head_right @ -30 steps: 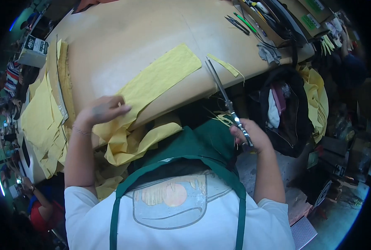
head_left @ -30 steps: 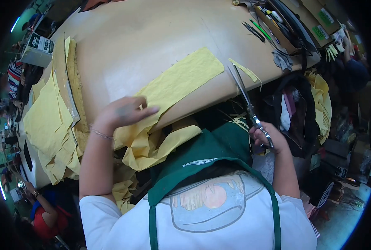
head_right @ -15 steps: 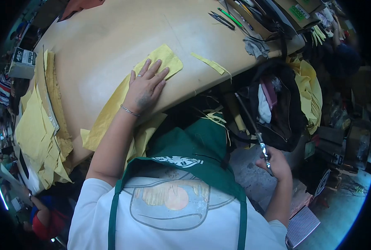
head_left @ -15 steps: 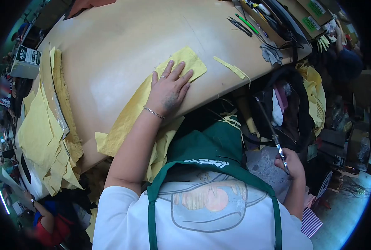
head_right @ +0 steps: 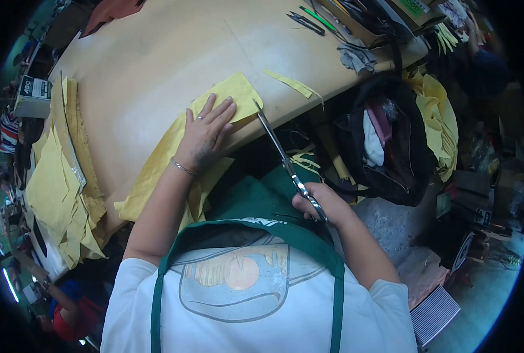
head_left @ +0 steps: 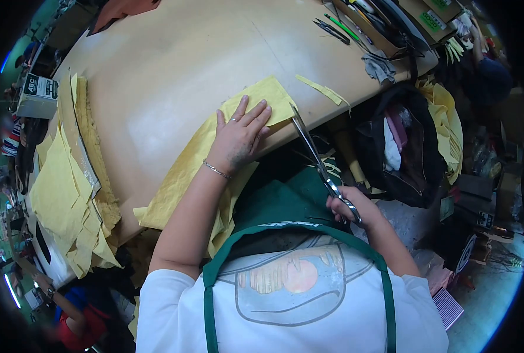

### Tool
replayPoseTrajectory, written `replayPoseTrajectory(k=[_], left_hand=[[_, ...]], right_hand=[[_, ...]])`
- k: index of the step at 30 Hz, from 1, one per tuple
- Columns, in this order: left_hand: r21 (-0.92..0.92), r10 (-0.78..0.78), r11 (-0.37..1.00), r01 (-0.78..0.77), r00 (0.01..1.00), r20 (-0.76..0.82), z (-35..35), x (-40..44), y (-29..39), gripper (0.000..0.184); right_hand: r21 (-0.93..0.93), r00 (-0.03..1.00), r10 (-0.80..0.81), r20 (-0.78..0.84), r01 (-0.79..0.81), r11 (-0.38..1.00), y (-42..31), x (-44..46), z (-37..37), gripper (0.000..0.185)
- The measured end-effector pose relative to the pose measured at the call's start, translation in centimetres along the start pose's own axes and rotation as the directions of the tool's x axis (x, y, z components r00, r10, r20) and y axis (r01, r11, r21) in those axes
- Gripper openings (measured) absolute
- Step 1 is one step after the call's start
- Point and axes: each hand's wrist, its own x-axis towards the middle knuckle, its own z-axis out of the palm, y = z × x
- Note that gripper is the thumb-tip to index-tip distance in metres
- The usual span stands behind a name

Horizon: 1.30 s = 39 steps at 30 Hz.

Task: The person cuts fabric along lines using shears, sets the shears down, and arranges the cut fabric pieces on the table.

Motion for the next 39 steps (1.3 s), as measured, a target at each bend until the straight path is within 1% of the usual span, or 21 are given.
replayPoseTrajectory(k=[1,5,8,14,20,26,29,39], left_hand=[[0.014,0.016,1.000,-0.016,1.000,0.011,0.0,0.0,0.0,0.036],[0.044,0.051,0.998,-0.053,0.998,0.035,0.1,-0.2,-0.1,0.038],[0.046,0.062,0.997,-0.064,0.998,0.027,0.1,-0.3,-0.1,0.038],[0.060,0.083,0.995,-0.084,0.996,0.023,0.1,-0.3,-0.2,0.038],[0.061,0.090,0.994,-0.091,0.996,0.020,0.3,-0.3,-0.2,0.038],[0.057,0.088,0.994,-0.089,0.996,0.024,0.2,-0.3,-0.2,0.038],[0.063,0.094,0.993,-0.096,0.995,0.034,0.2,-0.2,-0.1,0.038],[0.043,0.099,0.994,-0.102,0.993,0.057,-0.3,-0.3,0.2,0.038]], right_hand=[[-0.004,1.000,-0.010,-0.017,0.010,1.000,-0.4,0.2,0.2,0.057],[-0.046,0.998,-0.046,-0.045,0.044,0.998,-1.5,1.4,0.3,0.065],[-0.068,0.998,-0.032,-0.054,0.028,0.997,-2.0,1.8,0.5,0.071],[-0.067,0.994,-0.032,-0.101,0.026,0.997,-2.2,1.9,0.8,0.069],[-0.084,0.986,-0.029,-0.164,0.015,0.996,-1.9,1.6,1.1,0.072],[-0.113,0.985,-0.037,-0.167,0.018,0.993,-1.7,1.4,0.9,0.076],[-0.109,0.987,-0.066,-0.146,0.051,0.993,-1.6,1.5,0.9,0.069],[-0.109,0.986,-0.057,-0.155,0.040,0.993,-1.5,1.7,1.0,0.070]])
